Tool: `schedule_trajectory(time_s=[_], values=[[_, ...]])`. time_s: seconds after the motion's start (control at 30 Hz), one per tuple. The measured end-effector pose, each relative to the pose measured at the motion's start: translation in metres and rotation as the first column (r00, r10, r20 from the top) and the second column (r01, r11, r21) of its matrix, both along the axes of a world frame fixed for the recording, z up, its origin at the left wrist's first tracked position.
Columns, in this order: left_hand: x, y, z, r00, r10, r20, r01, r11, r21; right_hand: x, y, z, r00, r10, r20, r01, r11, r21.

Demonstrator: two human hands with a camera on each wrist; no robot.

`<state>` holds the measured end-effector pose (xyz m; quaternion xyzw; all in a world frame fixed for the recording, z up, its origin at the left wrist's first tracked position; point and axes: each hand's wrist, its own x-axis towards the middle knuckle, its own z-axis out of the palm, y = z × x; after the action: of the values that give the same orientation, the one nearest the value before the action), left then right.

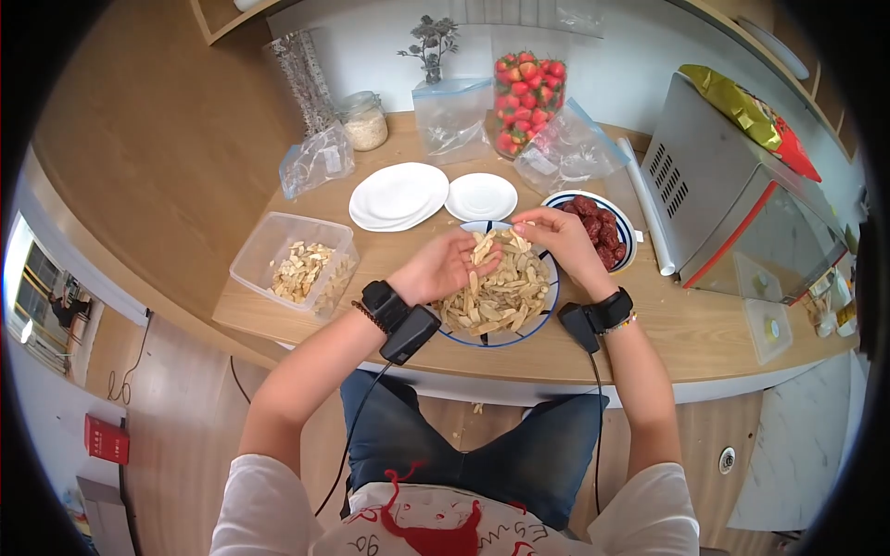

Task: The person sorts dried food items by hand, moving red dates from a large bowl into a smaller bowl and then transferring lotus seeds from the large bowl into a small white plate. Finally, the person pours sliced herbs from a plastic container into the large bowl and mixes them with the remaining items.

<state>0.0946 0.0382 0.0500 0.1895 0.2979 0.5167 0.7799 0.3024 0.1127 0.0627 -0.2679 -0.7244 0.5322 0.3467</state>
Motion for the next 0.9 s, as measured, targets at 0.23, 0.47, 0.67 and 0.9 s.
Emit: schedule_trajectory(time_s=[0.23,0.47,0.67,0.9], values=[[0.025,0.004,0.008,0.996,-0.059,0.06,0.059,0.998,-0.007,-0.008,-0.008,-0.002,0.995,0.085,-0.05,-0.085,0.996,0.005],[0.021,-0.002,0.007,0.995,0.005,0.101,-0.002,1.0,-0.027,-0.011,-0.006,-0.005,0.965,0.199,-0.169,-0.2,0.98,0.008],[-0.016,-0.023,0.023,0.984,0.055,0.166,-0.048,0.998,-0.048,-0.012,-0.007,-0.003,0.969,0.14,-0.203,-0.144,0.989,-0.008],[-0.103,-0.066,0.072,0.968,0.25,0.028,-0.251,0.966,0.058,-0.011,-0.005,-0.007,0.987,0.136,-0.091,-0.139,0.99,-0.028]])
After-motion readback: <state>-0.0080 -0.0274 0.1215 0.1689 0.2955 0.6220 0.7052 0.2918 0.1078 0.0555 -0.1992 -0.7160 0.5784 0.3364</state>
